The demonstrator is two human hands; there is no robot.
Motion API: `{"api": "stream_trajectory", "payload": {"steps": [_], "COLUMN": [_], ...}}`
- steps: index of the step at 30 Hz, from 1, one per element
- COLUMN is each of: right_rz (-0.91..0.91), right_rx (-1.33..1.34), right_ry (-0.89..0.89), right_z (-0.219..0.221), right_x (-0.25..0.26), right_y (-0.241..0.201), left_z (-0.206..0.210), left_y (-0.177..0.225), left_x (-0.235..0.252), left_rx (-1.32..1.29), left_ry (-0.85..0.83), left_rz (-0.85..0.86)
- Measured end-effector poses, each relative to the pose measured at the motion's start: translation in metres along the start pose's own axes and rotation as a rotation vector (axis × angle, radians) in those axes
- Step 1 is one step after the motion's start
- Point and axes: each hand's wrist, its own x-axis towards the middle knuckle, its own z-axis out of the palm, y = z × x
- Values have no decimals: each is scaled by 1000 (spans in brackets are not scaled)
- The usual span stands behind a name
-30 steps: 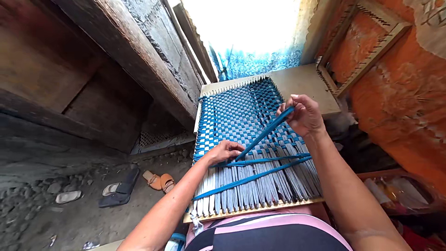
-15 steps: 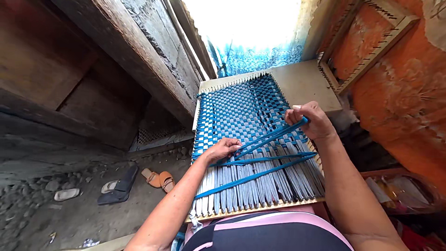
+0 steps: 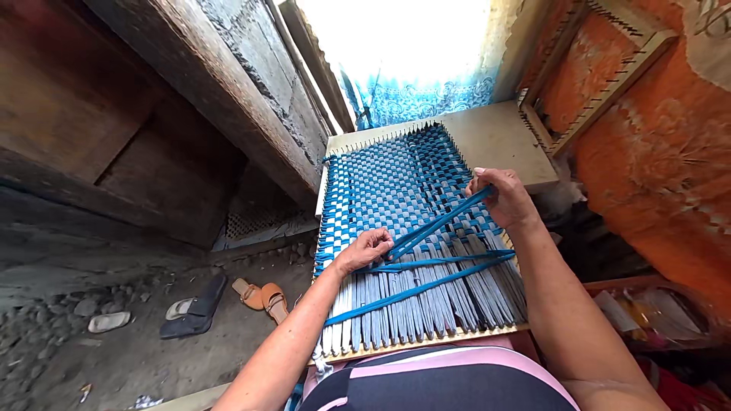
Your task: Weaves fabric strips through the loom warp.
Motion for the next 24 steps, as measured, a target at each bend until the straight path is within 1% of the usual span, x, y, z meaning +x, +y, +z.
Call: {"api": "stream_trajectory", "payload": {"steps": [2, 6, 7, 11, 13, 16, 21, 24], "right_rz": [24, 43, 42, 38, 36, 12, -3, 1], "right_rx": [-2, -25, -46, -150, -144, -114, -134, -140], "right_ry": [20, 31, 21, -41, -51, -71, -37, -23], "right_z": [1, -2, -3, -10, -11, -11, -10, -10], "right_x": [0, 0, 0, 1, -1, -1, 2, 2], "right_y": [0, -4, -5, -4, -5, -3, 1, 2], "left_z": [0, 10, 12, 14, 11, 10, 5, 1], "left_y": [1, 4, 3, 3, 6, 7, 11, 8], "left_x": [-1, 2, 2, 2, 0, -2, -4, -2], "left_rx": [73, 303, 337, 322, 285, 241, 130, 69], "left_ry": [45, 227, 235, 179, 122, 102, 75, 62], "left_rz": [22, 70, 79, 94, 60, 41, 33, 0]}}
